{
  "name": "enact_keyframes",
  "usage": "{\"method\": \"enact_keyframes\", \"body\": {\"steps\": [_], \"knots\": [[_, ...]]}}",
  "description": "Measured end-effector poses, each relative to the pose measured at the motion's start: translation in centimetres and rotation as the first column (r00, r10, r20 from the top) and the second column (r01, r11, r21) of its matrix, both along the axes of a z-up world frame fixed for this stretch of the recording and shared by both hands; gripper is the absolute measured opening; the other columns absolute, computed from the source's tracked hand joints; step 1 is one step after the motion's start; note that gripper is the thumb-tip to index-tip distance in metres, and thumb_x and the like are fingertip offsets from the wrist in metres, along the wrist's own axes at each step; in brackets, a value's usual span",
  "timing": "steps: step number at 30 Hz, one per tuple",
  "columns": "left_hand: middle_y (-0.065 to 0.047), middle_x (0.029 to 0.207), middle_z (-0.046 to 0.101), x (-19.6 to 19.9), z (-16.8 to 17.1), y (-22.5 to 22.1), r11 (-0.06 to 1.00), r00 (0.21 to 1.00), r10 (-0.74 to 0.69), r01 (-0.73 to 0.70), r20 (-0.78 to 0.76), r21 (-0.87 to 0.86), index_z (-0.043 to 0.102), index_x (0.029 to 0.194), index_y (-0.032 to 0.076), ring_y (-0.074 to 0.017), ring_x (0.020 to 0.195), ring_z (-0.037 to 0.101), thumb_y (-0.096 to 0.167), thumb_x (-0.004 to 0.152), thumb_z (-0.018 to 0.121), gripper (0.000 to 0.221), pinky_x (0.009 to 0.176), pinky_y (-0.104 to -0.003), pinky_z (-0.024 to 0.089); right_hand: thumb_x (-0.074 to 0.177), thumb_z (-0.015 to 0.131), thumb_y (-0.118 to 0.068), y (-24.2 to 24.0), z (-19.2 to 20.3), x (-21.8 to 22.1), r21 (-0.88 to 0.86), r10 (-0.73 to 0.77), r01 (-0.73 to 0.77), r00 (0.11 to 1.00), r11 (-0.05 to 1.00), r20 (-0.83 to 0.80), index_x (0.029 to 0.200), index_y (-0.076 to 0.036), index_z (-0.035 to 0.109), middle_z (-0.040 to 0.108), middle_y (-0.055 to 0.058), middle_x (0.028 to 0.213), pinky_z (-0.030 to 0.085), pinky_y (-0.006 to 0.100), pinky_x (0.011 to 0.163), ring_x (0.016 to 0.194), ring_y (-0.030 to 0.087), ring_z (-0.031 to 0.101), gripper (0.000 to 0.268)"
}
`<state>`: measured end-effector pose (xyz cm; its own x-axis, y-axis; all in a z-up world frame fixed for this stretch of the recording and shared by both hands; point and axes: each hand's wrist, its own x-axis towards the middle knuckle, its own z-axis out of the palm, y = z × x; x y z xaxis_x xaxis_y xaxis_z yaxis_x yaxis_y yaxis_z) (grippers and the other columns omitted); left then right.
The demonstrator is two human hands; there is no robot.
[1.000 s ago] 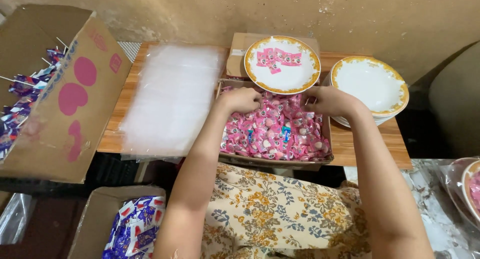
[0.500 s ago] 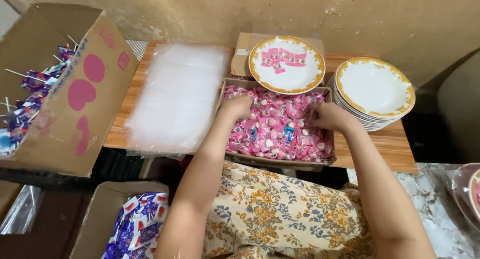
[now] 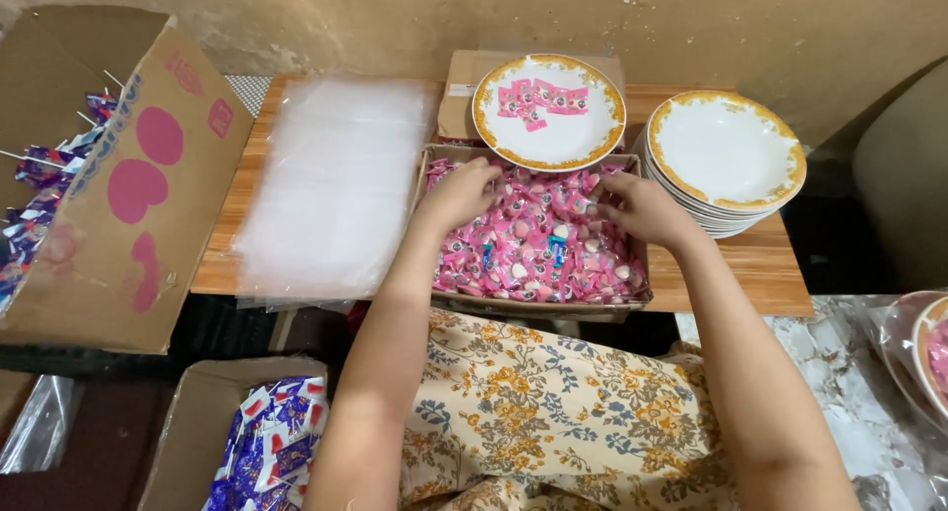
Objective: Arranging small pink food packets into a box and wrapping decorative plates in plastic to place on top.
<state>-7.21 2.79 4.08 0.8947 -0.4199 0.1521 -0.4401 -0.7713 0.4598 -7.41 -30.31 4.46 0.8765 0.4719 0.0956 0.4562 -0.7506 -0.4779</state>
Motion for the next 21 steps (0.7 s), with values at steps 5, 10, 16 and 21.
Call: {"method": "enact_keyframes", "body": {"steps": [5,10,16,21], "knots": [[-0.014,0.100,0.068,-1.0,1.8,-0.3,0.951,0.976,0.000,0.067,0.219,-0.300,0.067,0.104,0.008,-0.0383,0.102,0.069,0.009,0.087,0.073,0.019,0.089,-0.049,0.056,0.087,0.076,-0.024,0.3,-0.2,0.0,0.160,-0.108,0.119,0.991,0.980,-0.078,0.103,-0.020,0.074,0.076,0.008,0.090,0.056,0.044,0.085,0.096,0.030,0.073,0.017],[-0.004,0.099,0.066,-0.4,1.8,-0.6,0.911,0.906,0.088,0.095,0.414,-0.400,0.065,0.109,0.015,-0.0280,0.100,0.070,0.003,0.088,0.070,0.024,0.087,-0.041,0.058,0.088,0.076,-0.013,1.3,0.0,0.5,0.426,-0.106,0.145,0.988,0.893,-0.114,0.109,-0.014,0.064,0.072,0.004,0.093,0.055,0.035,0.084,0.089,0.020,0.071,0.025],[0.001,0.136,0.060,3.0,-1.7,-1.1,0.988,0.930,0.086,-0.033,0.358,-0.152,0.060,0.126,0.023,-0.0228,0.129,0.057,0.020,0.094,0.062,0.032,0.110,-0.053,0.036,0.096,0.072,-0.020,3.2,1.1,-0.2,0.363,-0.232,0.175,0.965,0.915,0.120,0.121,-0.027,0.073,0.074,-0.004,0.094,0.051,0.030,0.078,0.080,0.016,0.066,0.026],[0.000,0.135,0.061,3.4,-1.0,-2.1,0.997,0.953,0.077,-0.081,0.294,0.000,0.063,0.125,0.023,-0.0235,0.132,0.055,0.033,0.101,0.055,0.027,0.113,-0.076,0.015,0.092,0.073,-0.012,3.6,-0.1,2.2,0.195,-0.115,0.019,0.861,0.981,0.495,0.117,-0.014,0.076,0.063,0.006,0.088,0.051,0.038,0.087,0.091,0.026,0.062,0.026]]}}
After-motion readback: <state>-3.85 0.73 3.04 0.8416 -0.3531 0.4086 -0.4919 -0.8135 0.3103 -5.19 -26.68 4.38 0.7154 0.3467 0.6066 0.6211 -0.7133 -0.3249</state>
